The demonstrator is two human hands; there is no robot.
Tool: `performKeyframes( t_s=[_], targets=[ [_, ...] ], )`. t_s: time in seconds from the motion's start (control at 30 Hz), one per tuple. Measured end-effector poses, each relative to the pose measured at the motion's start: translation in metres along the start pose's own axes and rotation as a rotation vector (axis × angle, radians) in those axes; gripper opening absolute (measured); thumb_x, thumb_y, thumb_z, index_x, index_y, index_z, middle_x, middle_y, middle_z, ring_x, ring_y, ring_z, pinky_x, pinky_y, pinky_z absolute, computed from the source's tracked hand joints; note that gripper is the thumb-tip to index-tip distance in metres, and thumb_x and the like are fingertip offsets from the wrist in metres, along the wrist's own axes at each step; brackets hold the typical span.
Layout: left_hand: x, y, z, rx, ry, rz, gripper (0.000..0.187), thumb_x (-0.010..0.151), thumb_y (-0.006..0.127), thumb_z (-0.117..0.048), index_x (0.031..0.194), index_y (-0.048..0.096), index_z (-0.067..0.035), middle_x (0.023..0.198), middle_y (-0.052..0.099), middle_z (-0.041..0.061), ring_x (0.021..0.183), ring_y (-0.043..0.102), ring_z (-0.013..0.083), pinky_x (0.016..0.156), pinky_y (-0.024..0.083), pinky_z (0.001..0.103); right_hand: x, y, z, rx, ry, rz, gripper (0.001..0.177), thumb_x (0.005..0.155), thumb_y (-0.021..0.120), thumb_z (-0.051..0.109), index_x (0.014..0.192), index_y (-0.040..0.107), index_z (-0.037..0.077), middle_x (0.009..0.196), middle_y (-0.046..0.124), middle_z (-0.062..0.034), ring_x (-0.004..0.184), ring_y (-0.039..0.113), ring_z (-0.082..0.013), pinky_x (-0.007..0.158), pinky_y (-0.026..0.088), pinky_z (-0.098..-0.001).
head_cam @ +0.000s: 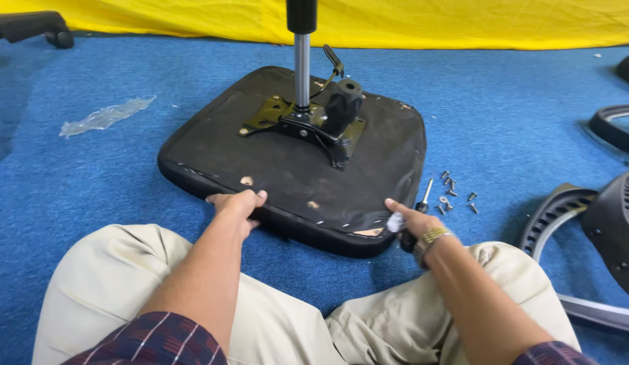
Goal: The person sits on the floor and uses a screwdriver to tighten screws on the underside of an office chair seat, securing the gas lift mechanism to the seat base. The person then flips the seat over and continues to tighten additional screws on the metal plate.
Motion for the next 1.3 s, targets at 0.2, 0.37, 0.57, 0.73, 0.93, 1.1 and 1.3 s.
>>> performKeyframes(
  t_s=[0.2, 0.37, 0.57, 0.73, 0.93, 1.1, 1.3],
  targets=[
    [-0.014, 0.004, 0.011, 0.17, 0.144, -0.195, 0.114, 0.081, 0.085, -0.016, 0.161, 0.004, -0.009, 0.152, 0.048, 0.024, 0.134, 0.056, 0.0385, 0.116, 0.045, 0.045, -0.033, 0.012, -0.001, 0.073, -0.02, -0.016, 0.061, 0.07, 0.089, 0.053, 0.096, 0.075, -0.002, 0.084, 0.073, -0.0094, 0.064, 0.061, -0.0181, 0.062, 0.048, -0.0323],
    [-0.057, 0.025, 0.032, 0.162, -0.015, -0.042, 0.126, 0.077, 0.091, -0.02, 0.16, -0.003, -0.005, 0.154, 0.042, 0.021, 0.136, 0.052, 0.0381, 0.106, 0.049, 0.057, -0.033, 0.001, 0.012, 0.126, -0.048, -0.022, 0.082, 0.068, 0.088, 0.049, 0.123, 0.067, -0.009, 0.115, 0.076, -0.0171, 0.097, 0.073, -0.0262, 0.089, 0.055, -0.0359],
    [-0.077, 0.025, 0.019, 0.243, -0.116, 0.031, 0.134, 0.081, 0.085, -0.016, 0.16, -0.024, -0.011, 0.155, 0.041, 0.023, 0.136, 0.052, 0.039, 0.105, 0.053, 0.056, 0.007, -0.007, 0.044, 0.075, -0.127, -0.056, 0.084, 0.075, 0.085, 0.051, 0.131, 0.062, -0.007, 0.124, 0.071, -0.0162, 0.108, 0.069, -0.0265, 0.096, 0.053, -0.0368],
    [-0.066, 0.028, 0.019, 0.171, -0.092, 0.086, 0.131, 0.082, 0.08, -0.007, 0.159, -0.026, -0.011, 0.154, 0.045, 0.021, 0.136, 0.053, 0.0367, 0.105, 0.049, 0.061, 0.04, -0.013, 0.046, 0.177, -0.13, 0.257, 0.073, 0.075, 0.082, 0.047, 0.128, 0.068, -0.002, 0.12, 0.075, -0.0136, 0.102, 0.072, -0.0242, 0.093, 0.055, -0.0337],
    [-0.058, 0.014, 0.009, 0.154, -0.097, 0.086, 0.127, 0.082, 0.078, -0.002, 0.16, -0.022, -0.012, 0.154, 0.043, 0.023, 0.135, 0.053, 0.0386, 0.108, 0.042, 0.064, 0.021, -0.001, 0.031, 0.185, -0.103, 0.162, 0.072, 0.074, 0.084, 0.045, 0.124, 0.068, -0.005, 0.115, 0.076, -0.015, 0.097, 0.072, -0.0246, 0.088, 0.057, -0.0328],
    [-0.052, -0.006, -0.006, 0.357, -0.102, 0.042, 0.107, 0.086, 0.076, -0.006, 0.16, -0.001, -0.002, 0.142, 0.055, 0.026, 0.124, 0.063, 0.0385, 0.104, 0.05, 0.06, -0.009, 0.01, 0.009, 0.156, -0.1, 0.029, 0.077, 0.074, 0.088, 0.047, 0.123, 0.065, -0.008, 0.109, 0.075, -0.0129, 0.089, 0.071, -0.021, 0.08, 0.056, -0.0306],
    [-0.053, -0.018, -0.007, 0.461, -0.098, 0.016, 0.081, 0.085, 0.076, -0.005, 0.15, 0.028, 0.003, 0.131, 0.066, 0.024, 0.114, 0.069, 0.0375, 0.101, 0.051, 0.061, -0.028, 0.014, -0.004, 0.165, -0.073, 0.06, 0.069, 0.071, 0.089, 0.047, 0.115, 0.073, -0.003, 0.097, 0.075, -0.01, 0.072, 0.062, -0.0188, 0.064, 0.05, -0.031]
  ],
)
Point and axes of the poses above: each hand's wrist, its own x-axis towards the middle knuckle, its own y-axis out of the palm, z = x × y, the point moved 2 cm from there along x, towards the middle knuckle
